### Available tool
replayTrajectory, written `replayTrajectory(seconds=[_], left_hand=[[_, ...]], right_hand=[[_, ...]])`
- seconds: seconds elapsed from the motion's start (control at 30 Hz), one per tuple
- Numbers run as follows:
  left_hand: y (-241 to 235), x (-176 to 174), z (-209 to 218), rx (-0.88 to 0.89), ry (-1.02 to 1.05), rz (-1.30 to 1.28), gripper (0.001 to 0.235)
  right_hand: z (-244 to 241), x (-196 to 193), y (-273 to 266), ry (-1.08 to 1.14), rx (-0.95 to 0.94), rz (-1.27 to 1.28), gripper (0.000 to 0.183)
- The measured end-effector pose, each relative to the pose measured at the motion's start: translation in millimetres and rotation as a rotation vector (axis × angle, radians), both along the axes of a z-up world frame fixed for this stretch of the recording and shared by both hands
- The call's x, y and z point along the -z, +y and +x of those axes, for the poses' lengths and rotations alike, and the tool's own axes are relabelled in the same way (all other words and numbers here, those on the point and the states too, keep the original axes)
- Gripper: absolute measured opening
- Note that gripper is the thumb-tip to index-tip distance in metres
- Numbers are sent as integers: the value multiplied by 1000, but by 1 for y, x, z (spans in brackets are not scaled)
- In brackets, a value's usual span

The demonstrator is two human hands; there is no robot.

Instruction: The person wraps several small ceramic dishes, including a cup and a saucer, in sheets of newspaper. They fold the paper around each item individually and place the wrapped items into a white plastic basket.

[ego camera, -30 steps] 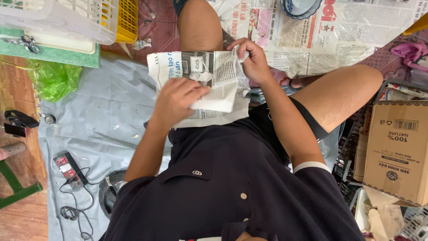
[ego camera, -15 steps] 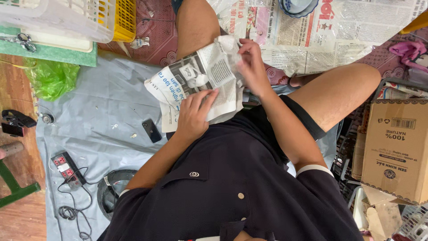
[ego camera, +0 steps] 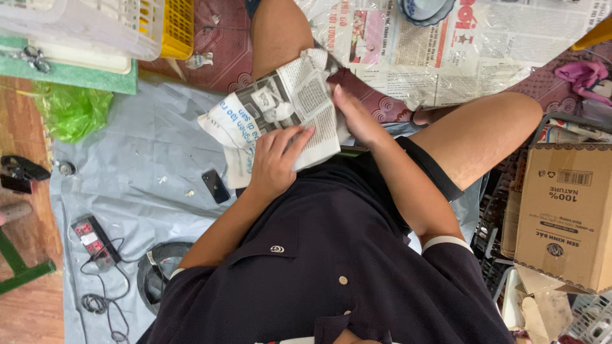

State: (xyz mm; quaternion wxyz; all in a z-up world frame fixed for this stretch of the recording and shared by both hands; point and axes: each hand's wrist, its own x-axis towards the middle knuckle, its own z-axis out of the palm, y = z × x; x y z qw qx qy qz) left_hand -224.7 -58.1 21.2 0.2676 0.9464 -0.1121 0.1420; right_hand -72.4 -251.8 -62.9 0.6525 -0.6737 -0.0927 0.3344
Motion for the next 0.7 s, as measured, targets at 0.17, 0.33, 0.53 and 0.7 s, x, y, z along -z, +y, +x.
replayTrajectory(seconds=[0.17, 0.33, 0.53, 0.7], left_hand=[[5, 6, 0, 75, -66, 12, 60], [35, 11, -1, -70, -116, 68, 56], [84, 7, -2, -175, -212, 124, 42], [90, 23, -28, 72, -220, 6, 25]], right_hand=[[1, 7, 8, 384, 107, 322, 36], [4, 6, 1, 1, 207, 101, 28], [12, 9, -4, -130, 282, 169, 18], [14, 17, -11, -173, 278, 17, 19]])
